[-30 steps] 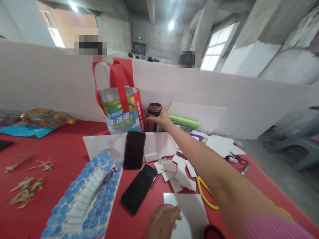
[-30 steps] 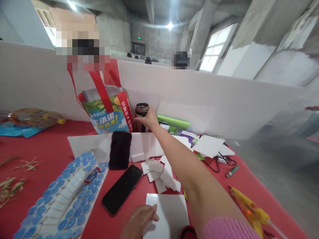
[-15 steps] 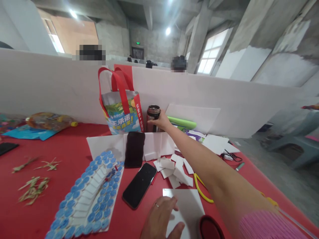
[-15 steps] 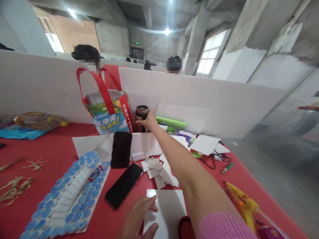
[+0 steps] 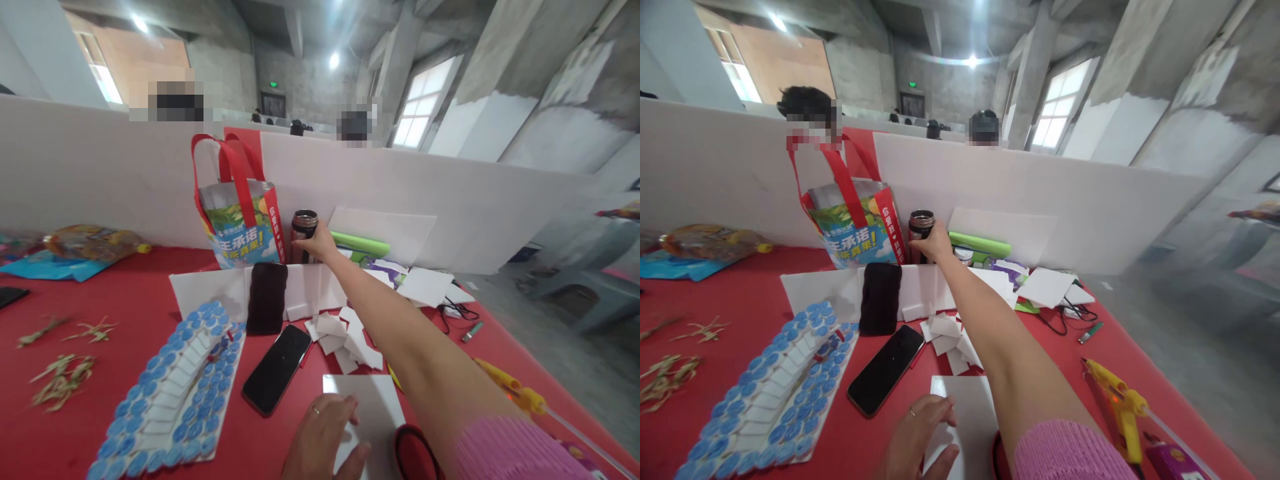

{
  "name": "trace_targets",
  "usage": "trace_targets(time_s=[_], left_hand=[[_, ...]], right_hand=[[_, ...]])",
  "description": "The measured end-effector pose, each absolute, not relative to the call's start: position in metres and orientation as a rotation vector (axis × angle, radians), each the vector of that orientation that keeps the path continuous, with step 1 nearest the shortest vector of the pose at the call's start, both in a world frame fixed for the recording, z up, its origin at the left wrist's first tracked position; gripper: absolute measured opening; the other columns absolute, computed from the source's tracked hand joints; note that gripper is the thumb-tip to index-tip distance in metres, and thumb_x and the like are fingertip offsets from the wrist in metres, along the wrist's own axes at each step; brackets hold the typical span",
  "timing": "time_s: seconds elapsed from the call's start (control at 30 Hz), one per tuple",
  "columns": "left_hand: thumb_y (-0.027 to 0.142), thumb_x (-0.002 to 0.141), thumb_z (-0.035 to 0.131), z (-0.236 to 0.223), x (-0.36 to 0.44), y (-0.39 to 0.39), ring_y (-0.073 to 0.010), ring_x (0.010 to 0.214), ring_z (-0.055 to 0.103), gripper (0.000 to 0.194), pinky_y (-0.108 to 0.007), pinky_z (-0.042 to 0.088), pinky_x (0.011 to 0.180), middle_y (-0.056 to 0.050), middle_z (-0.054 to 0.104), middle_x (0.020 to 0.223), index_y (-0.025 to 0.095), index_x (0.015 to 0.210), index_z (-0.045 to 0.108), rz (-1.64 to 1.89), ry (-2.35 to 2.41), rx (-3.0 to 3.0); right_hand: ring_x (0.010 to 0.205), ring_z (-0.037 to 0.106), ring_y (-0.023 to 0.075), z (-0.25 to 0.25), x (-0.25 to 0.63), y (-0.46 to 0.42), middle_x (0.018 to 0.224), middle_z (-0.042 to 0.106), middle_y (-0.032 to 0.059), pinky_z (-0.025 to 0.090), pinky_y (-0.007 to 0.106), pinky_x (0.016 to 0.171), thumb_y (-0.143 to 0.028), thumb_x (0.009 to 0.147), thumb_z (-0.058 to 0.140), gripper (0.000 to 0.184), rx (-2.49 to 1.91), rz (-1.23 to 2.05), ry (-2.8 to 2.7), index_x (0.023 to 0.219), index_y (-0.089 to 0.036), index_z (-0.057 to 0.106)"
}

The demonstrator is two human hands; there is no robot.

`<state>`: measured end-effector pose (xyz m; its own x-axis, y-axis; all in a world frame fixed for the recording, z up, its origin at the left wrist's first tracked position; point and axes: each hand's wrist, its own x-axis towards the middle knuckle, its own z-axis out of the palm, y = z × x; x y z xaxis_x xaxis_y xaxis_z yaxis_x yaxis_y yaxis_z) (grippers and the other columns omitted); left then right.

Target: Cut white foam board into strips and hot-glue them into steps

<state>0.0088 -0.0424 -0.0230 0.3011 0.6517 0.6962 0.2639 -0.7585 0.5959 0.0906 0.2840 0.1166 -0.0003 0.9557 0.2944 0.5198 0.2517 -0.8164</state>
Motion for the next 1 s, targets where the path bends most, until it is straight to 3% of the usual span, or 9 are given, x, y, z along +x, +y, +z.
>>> trace_targets(time_s=[0.17, 0.4, 0.57, 0.7, 0.8, 1.0], left_hand=[[0.029, 0.105, 0.055, -0.026, 0.008, -0.044, -0.0231, 0.098, 0.069, 0.051, -0.035, 0.061, 0.087, -0.011, 0.072, 0.103, 0.020, 0.154, 0.045, 1.466, 0.876, 2.214], [0.027, 0.106, 0.053, -0.018, 0.002, -0.046, -0.0222, 0.102, 0.068, 0.051, -0.034, 0.061, 0.088, -0.011, 0.071, 0.108, 0.023, 0.155, 0.043, 1.407, 0.954, 2.231], [0.026, 0.106, 0.054, -0.012, 0.001, -0.045, -0.0217, 0.101, 0.070, 0.050, -0.036, 0.060, 0.091, -0.009, 0.073, 0.108, 0.024, 0.154, 0.043, 1.375, 1.012, 2.245], [0.025, 0.104, 0.058, -0.008, 0.001, -0.045, -0.0227, 0.111, 0.070, 0.047, -0.038, 0.058, 0.098, -0.007, 0.073, 0.111, 0.029, 0.150, 0.045, 1.377, 1.114, 2.193], [0.025, 0.105, 0.057, -0.005, 0.002, -0.043, -0.0209, 0.105, 0.072, 0.039, -0.037, 0.059, 0.094, -0.006, 0.073, 0.110, 0.029, 0.143, 0.051, 1.361, 1.141, 2.112], [0.037, 0.105, 0.056, -0.003, 0.006, -0.036, -0.0231, 0.105, 0.071, 0.037, -0.044, 0.060, 0.096, -0.008, 0.072, 0.111, 0.024, 0.140, 0.056, 1.340, 1.202, 1.885]], right_hand=[[0.113, 0.070, 0.0294, 0.117, 0.089, 0.282, 0.120, 0.072, 0.0128, 0.056, 0.044, 0.101, -0.031, 0.062, 0.094, 0.076, -1.369, 0.640, -1.646, 0.124, -0.016, 0.052], [0.121, 0.064, 0.0328, 0.134, 0.101, 0.256, 0.120, 0.072, 0.0129, 0.053, 0.046, 0.106, -0.027, 0.059, 0.094, 0.075, -1.318, 0.608, -1.635, 0.124, -0.015, 0.060], [0.134, 0.058, 0.0340, 0.151, 0.145, 0.184, 0.150, 0.055, 0.0233, 0.050, 0.051, 0.110, -0.038, 0.083, 0.077, 0.068, -1.309, 0.493, -1.525, 0.142, -0.014, 0.051], [0.115, 0.070, 0.0284, 0.133, 0.185, 0.077, 0.131, 0.069, 0.0142, 0.062, 0.042, 0.089, -0.048, 0.092, 0.069, 0.048, -1.209, 0.550, -1.526, 0.132, -0.022, 0.059], [0.113, 0.070, 0.0288, 0.100, 0.211, 0.000, 0.124, 0.072, 0.0114, 0.060, 0.045, 0.095, -0.047, 0.096, 0.065, 0.033, -1.392, 0.475, -1.726, 0.120, -0.023, 0.067], [0.143, 0.054, 0.0362, 0.048, 0.246, -0.082, 0.151, 0.058, 0.0171, 0.049, 0.053, 0.116, -0.046, 0.088, 0.075, 0.071, -1.771, 0.383, -1.848, 0.150, -0.021, 0.053]])
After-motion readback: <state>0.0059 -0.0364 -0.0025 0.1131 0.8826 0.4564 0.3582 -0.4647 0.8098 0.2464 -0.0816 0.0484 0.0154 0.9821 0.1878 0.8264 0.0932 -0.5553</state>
